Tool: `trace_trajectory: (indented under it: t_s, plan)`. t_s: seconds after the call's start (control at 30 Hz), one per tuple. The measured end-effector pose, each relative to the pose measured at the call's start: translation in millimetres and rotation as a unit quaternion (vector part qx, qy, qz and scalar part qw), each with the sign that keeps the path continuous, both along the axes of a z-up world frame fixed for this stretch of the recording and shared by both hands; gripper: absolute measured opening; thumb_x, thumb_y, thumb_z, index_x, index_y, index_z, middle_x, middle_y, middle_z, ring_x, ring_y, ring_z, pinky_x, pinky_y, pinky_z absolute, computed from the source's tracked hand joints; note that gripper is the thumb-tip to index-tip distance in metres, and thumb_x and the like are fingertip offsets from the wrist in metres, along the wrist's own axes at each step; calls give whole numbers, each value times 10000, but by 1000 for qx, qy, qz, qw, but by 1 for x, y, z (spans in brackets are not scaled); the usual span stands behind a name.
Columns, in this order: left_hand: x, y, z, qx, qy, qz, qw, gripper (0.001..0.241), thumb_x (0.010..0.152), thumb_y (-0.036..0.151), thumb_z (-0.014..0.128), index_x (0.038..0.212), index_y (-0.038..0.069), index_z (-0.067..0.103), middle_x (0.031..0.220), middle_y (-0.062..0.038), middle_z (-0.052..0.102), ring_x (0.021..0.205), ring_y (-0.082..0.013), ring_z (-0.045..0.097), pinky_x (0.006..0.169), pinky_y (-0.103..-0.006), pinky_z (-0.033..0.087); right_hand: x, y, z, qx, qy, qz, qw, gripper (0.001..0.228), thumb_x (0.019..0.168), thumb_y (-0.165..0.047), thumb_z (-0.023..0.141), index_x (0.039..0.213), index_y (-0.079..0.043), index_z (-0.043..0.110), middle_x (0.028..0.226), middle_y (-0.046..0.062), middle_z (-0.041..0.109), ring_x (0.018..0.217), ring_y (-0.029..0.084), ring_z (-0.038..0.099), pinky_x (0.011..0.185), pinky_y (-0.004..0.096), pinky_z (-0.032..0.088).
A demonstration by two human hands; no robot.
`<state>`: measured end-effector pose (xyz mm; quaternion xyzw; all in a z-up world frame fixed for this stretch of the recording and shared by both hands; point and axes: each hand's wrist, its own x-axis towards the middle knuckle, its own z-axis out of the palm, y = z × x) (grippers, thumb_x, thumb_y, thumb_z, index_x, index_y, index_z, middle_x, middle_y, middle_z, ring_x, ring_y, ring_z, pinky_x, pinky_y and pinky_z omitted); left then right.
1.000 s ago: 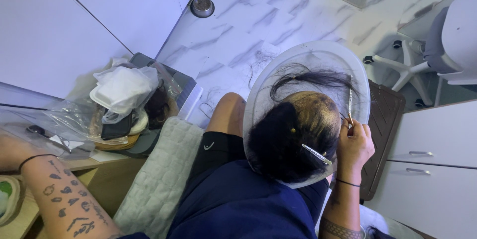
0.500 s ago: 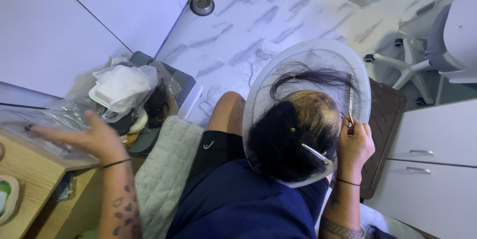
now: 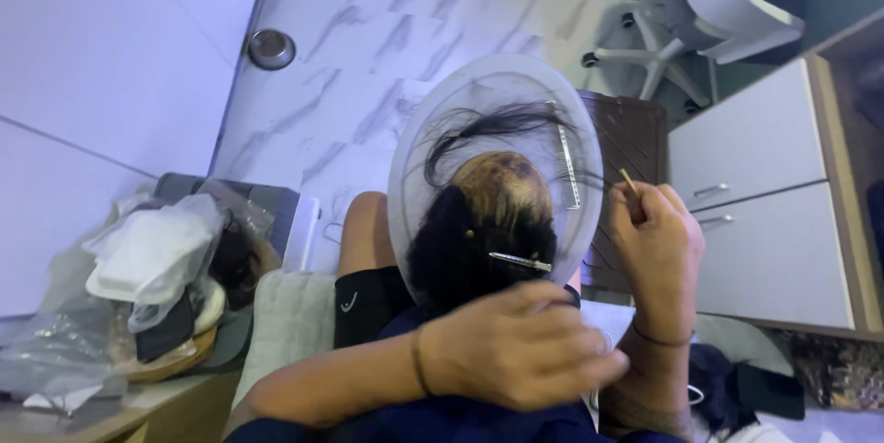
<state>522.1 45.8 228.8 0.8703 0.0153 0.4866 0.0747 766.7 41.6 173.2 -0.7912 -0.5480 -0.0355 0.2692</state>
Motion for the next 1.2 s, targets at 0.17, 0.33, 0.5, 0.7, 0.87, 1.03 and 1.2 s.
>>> trace_trajectory:
  t_s: [0.17, 0.33, 0.5, 0.7, 0.87, 1.03, 1.2]
  plan:
    - [70, -18, -14, 54, 21, -34, 998, 154, 1086, 57, 514, 1027, 95, 651, 926, -12, 588, 899, -210, 555, 878, -333, 457, -28, -40, 41, -66, -2, 29, 997, 116, 1007, -225, 693, 1047, -123, 732, 857, 47, 629, 713, 247, 607, 701, 406, 487]
    - [112, -47, -45, 28, 100, 153, 983, 314, 1070, 46, 328, 994, -11, 627, 1131, -344, 647, 1036, -492, 589, 1001, -603, 523, -32, -50, 40, -91, 56, 38, 994, 117, 973, -273, 699, 1022, -168, 716, 807, -14, 579, 644, 158, 569, 604, 312, 461]
    - [91, -49, -39, 25, 62, -71, 995, 106, 1037, 76, 542, 947, 121, 575, 955, -57, 589, 879, -236, 563, 803, -380, 418, -31, -40, 12, -140, 23, -26, 990, 168, 1000, -361, 655, 1002, -221, 749, 802, -34, 587, 715, 217, 581, 705, 387, 478]
    - [85, -26, -30, 3, 82, -4, 997, 182, 1027, 179, 473, 923, 100, 600, 908, -130, 565, 850, -321, 520, 798, -522, 402, -41, -40, 34, -128, 100, -12, 987, 123, 947, -311, 690, 1016, -218, 735, 828, -48, 589, 732, 135, 591, 673, 312, 461]
    - [80, -46, -38, 53, 98, -88, 990, 137, 1016, 157, 518, 1004, 98, 641, 1035, -75, 641, 963, -258, 562, 851, -400, 425, -30, -35, 7, -143, 25, -20, 989, 186, 991, -384, 643, 1028, -237, 750, 820, -23, 607, 739, 234, 613, 707, 406, 483]
    - [91, -15, -40, -1, -21, -48, 999, 57, 906, 110, 567, 915, 64, 598, 939, -122, 544, 889, -333, 555, 793, -461, 435, -32, -47, 15, -112, 86, -41, 989, 116, 955, -407, 710, 1055, -352, 735, 814, 14, 543, 846, 239, 667, 805, 375, 543]
    - [89, -26, -40, 13, 36, -75, 996, 103, 952, 140, 539, 979, 76, 614, 983, -101, 586, 924, -302, 563, 841, -444, 442, -26, -40, 12, -110, 64, -6, 992, 111, 961, -370, 702, 1027, -289, 740, 817, -26, 595, 783, 206, 640, 753, 347, 513]
